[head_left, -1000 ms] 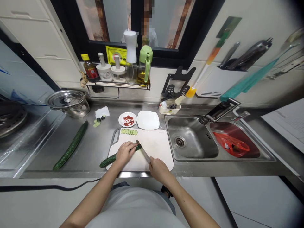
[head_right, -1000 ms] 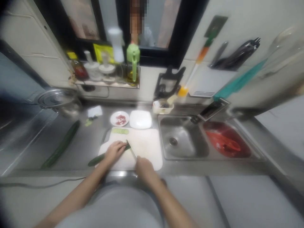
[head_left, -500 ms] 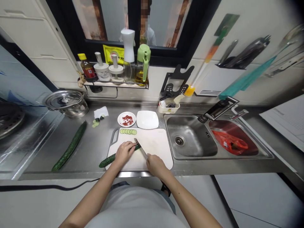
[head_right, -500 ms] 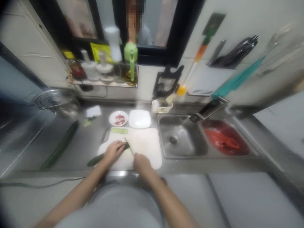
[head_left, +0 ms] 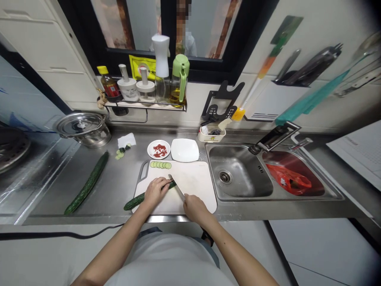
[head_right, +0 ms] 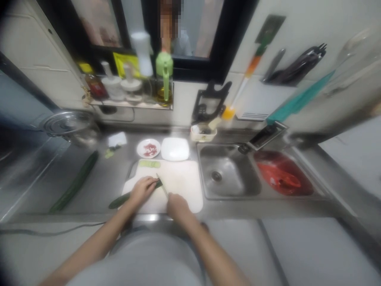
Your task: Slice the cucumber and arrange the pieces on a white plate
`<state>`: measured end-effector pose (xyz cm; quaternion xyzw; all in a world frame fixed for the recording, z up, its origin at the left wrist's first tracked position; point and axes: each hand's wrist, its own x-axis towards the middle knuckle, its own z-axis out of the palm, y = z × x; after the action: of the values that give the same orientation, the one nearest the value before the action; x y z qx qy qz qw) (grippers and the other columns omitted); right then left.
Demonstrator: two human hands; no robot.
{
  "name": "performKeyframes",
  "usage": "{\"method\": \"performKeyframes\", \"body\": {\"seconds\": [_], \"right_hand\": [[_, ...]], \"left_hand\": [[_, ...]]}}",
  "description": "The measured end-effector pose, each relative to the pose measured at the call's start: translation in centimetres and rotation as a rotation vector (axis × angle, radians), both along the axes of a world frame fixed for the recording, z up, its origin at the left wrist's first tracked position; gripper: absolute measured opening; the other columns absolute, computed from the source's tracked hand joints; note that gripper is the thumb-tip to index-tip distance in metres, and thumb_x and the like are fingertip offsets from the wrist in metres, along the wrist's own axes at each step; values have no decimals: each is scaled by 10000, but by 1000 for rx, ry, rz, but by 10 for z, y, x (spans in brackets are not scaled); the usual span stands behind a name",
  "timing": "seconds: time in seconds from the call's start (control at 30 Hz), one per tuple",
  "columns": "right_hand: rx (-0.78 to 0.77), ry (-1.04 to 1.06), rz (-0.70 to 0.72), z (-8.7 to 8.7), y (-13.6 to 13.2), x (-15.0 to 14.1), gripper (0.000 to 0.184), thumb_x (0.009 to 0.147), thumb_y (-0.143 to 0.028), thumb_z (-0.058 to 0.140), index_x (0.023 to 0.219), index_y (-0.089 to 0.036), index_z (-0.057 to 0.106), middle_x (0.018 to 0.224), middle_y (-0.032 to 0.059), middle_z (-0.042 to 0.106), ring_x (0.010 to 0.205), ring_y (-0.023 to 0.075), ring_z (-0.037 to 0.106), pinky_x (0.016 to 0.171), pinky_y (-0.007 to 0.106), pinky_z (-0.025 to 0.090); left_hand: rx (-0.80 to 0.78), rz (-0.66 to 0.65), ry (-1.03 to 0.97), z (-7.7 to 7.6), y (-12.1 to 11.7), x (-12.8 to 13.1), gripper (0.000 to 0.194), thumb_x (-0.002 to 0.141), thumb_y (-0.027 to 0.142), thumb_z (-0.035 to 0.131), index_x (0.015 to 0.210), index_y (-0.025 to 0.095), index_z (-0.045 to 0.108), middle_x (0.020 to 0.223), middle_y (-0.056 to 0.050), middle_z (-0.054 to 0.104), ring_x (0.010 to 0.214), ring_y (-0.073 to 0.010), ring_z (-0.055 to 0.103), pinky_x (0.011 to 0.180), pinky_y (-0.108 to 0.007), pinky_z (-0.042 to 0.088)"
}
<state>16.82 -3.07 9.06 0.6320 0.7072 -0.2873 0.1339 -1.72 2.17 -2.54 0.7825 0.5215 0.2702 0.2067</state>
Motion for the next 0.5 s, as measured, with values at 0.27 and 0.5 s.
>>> {"method": "performKeyframes", "body": {"seconds": [0.27, 0.5], "right_hand": [[0, 2, 17, -5, 2, 0, 301, 906, -121, 376, 1096, -99, 608, 999, 157, 680, 947, 228, 638, 707, 268, 395], [-8, 9, 5, -8, 0, 3, 282, 901, -135, 394, 1076, -112, 615, 989, 158, 680, 934, 230, 639, 706, 274, 392]], "left_hand": [[-1, -7, -10, -2, 1, -1, 245, 912, 273, 504, 1071, 273, 690, 975, -35, 677, 930, -178, 595, 859, -320, 468], [-12, 8, -20, -3, 1, 0, 239, 913, 275, 507, 1060, 269, 695, 987, -34, 681, 935, -179, 594, 870, -322, 469]]}}
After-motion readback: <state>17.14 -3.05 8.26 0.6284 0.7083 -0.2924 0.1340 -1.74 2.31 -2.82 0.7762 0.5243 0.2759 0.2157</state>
